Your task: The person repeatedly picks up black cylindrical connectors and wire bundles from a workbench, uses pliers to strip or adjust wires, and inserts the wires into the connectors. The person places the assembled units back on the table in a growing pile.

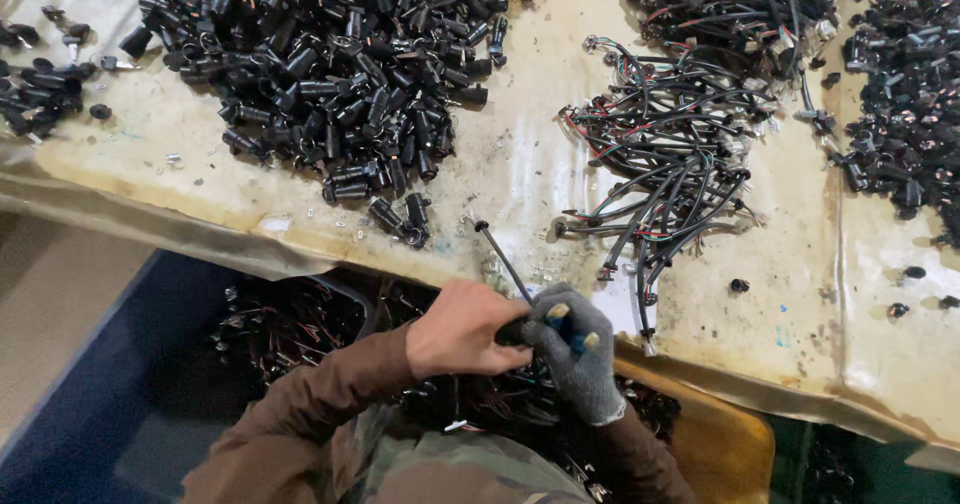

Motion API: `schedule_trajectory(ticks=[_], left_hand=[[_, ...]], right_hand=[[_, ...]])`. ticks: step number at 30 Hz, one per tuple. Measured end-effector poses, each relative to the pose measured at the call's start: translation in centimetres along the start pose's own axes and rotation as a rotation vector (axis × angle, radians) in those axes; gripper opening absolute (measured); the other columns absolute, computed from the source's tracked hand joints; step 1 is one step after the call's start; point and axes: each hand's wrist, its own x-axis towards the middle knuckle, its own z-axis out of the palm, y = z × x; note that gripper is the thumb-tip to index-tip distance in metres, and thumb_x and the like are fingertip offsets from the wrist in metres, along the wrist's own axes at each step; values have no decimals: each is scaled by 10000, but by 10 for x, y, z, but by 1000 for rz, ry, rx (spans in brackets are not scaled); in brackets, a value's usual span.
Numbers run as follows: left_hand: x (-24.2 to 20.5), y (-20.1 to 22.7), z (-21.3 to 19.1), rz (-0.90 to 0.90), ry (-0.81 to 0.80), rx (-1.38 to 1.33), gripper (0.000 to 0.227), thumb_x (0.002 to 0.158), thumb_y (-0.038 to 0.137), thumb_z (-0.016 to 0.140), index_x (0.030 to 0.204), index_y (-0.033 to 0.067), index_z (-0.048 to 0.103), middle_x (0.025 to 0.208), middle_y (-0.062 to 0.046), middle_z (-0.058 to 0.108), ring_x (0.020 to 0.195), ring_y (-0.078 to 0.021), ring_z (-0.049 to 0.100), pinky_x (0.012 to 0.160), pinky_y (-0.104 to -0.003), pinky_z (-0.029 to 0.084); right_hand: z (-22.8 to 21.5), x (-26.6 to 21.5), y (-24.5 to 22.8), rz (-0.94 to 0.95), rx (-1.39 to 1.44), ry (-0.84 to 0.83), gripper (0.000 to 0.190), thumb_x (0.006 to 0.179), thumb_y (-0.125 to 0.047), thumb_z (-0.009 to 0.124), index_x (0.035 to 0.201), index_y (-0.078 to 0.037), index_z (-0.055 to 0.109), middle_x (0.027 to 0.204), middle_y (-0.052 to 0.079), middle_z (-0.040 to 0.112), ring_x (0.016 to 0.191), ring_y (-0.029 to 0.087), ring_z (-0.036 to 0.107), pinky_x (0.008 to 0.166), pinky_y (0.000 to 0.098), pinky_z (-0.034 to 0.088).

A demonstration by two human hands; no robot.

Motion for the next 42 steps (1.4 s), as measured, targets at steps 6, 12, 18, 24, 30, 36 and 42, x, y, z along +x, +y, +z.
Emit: schedule_trajectory(ticks=[6, 12, 18, 24, 30, 36, 42], left_hand=[[-19, 29, 25, 148, 1, -35, 327, 755, 336, 806, 925, 83, 689, 633, -85, 613, 534, -331, 609, 468, -469, 425], [-28, 42, 35, 184, 34, -129, 350, 768, 368, 825, 912, 88, 672, 684, -79, 614, 616, -331, 632, 502, -465, 438], [-31, 43, 42, 140, 47, -143, 339, 781, 356, 821, 822, 83, 625, 676, -84, 603, 631, -338, 641, 516, -466, 448], [-27, 42, 44, 62, 28, -211, 323, 776, 333, 790, 896, 72, 641, 720, -99, 632, 655, -373, 640, 536, -472, 465], [-15, 24, 2, 213, -231, -83, 220, 836, 268, 710, 998, 125, 669, 960, -64, 660, 942, -286, 626, 827, -453, 454], [-45, 19, -12, 538, -322, -157, 333, 911, 298, 681, 1196, 127, 699, 1142, -74, 640, 1122, -278, 551, 973, -459, 403], [-38, -41, -7, 159, 87, -277, 455, 978, 463, 682, 1229, 83, 674, 1108, -83, 694, 1066, -262, 621, 928, -446, 482]], right_hand=[[-23, -25, -21, 12, 1216, -22, 422, 862, -432, 768, 831, -146, 460, 821, 5, 553, 601, 114, 510, 537, 261, 421], [-17, -25, -26, 72, 1431, 34, 497, 947, -599, 687, 815, -172, 469, 653, -69, 465, 466, 72, 391, 440, 237, 349], [-16, -29, -26, 92, 1435, 166, 412, 1037, -492, 616, 824, -169, 475, 644, -70, 442, 470, 71, 370, 433, 252, 338], [-4, -42, -18, -154, 964, 32, 399, 1016, -441, 682, 819, -153, 487, 622, -38, 432, 518, 121, 393, 465, 300, 338], [-32, 4, -13, 149, 674, 123, 345, 961, -311, 737, 831, -102, 496, 648, 11, 493, 517, 106, 415, 485, 292, 346], [-61, 76, 72, 260, -804, -61, 258, 897, -285, 797, 1032, -83, 708, 825, 99, 723, 720, 231, 729, 618, 348, 534], [-58, 82, 103, 241, -637, 28, 294, 804, -215, 816, 1053, -100, 710, 873, 21, 728, 728, 159, 691, 626, 298, 547]])
